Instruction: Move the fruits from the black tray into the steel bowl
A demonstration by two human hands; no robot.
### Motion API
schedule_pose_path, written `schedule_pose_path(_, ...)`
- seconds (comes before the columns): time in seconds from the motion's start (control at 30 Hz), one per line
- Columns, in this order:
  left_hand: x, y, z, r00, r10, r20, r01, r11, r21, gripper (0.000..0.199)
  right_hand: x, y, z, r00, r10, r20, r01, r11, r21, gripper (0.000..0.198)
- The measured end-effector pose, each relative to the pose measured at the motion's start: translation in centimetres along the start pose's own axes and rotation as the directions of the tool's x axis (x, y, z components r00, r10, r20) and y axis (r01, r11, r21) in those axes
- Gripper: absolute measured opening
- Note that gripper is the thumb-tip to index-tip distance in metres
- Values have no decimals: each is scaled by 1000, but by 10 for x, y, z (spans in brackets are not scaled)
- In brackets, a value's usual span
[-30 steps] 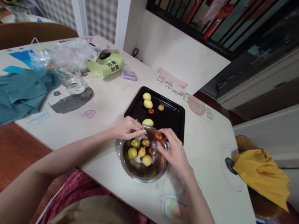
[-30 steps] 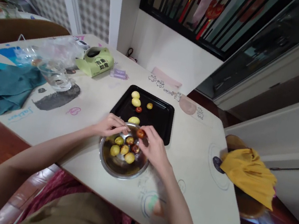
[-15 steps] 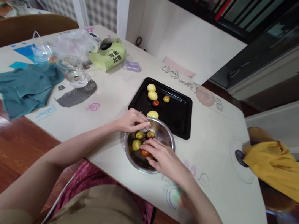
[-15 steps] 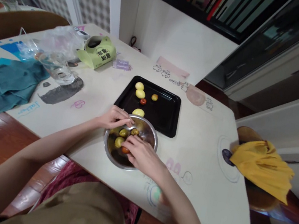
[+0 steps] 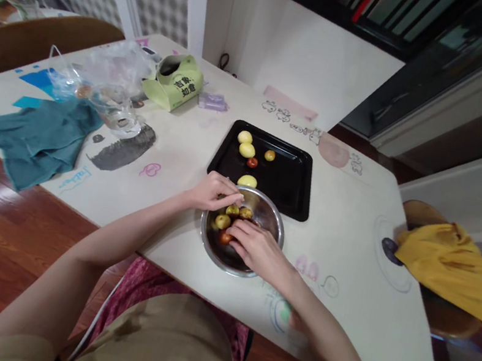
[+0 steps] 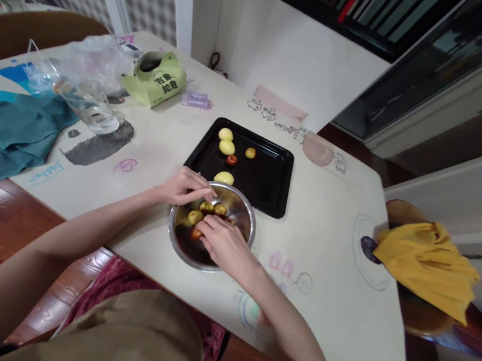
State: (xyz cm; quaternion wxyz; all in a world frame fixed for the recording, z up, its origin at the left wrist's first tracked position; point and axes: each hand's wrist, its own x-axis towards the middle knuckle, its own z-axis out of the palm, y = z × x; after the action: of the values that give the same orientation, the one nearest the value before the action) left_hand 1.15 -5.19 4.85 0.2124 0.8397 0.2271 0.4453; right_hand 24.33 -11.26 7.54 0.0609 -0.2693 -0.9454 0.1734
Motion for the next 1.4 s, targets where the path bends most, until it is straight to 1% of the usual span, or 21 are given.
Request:
schedule_pose_path(0.13, -1, -1, 0, 1000, -16, 10, 16, 1000, 6, 44, 1, 10, -7, 999, -5, -53, 10, 996, 91, 14)
schedule_pose_path(0.2, -1, -1, 0, 999, -32, 17, 32, 999, 7, 45, 1, 18, -16, 993, 12, -118, 5, 990, 142, 11)
schedule_pose_path(0.27, -2, -2, 0, 999, -47, 20, 47, 999, 6, 46, 0, 28, -25, 975, 53, -214, -17, 985, 169, 11)
schedule_pose_path(0.33, -2, -2, 0, 999, -52, 16, 52, 999, 1, 46, 0, 42, -32, 939, 113, -324, -54, 981, 187, 14)
schedule_pose_path(0.4, -2, -3, 1, 999, -49, 2, 49, 999, -9, 46, 2, 60, -35, 891, 180, -417, -107, 976, 192, 16)
schedule_pose_path(0.47, -3, -4, 1, 999, -47, -10, 47, 999, -17, 47, 7, 83, -36, 848, 236, -474, -169, 969, 180, 17)
schedule_pose_path(0.5, -3, -4, 2, 999, -48, -14, 48, 999, -17, 47, 11, 95, -36, 835, 257, -486, -199, 965, 170, 19)
schedule_pose_path(0.57, -3, -5, 3, 999, -52, -16, 52, 999, -16, 47, 22, 119, -35, 823, 282, -493, -244, 959, 143, 28)
schedule_pose_path(0.67, -3, -6, 4, 998, -51, -31, 50, 998, -25, 45, 46, 149, -32, 824, 312, -474, -299, 949, 105, 44)
schedule_pose_path(0.77, -3, -6, 4, 998, -44, -49, 42, 998, -39, 43, 74, 168, -27, 835, 329, -440, -335, 940, 66, 56)
schedule_pose_path(0.9, -2, -4, 3, 998, -53, -34, 52, 998, -37, 44, 99, 185, -20, 858, 335, -388, -351, 936, 33, 64)
schedule_pose_path(1.0, -2, -2, 2, 999, -40, -14, 39, 999, -24, 43, 104, 194, -16, 873, 330, -359, -340, 940, 37, 63)
schedule_pose_path(1.07, -1, -2, 2, 1000, -24, -5, 24, 1000, -16, 41, 102, 197, -15, 876, 314, -366, -320, 946, 47, 60)
schedule_pose_path(1.27, 0, -1, 0, 999, 8, 34, -8, 1000, 21, 39, 99, 196, -16, 848, 288, -446, -270, 957, 104, 46)
schedule_pose_path(1.4, 0, -2, 0, 998, 9, 55, -12, 999, 52, 39, 98, 189, -17, 844, 299, -445, -278, 954, 114, 36)
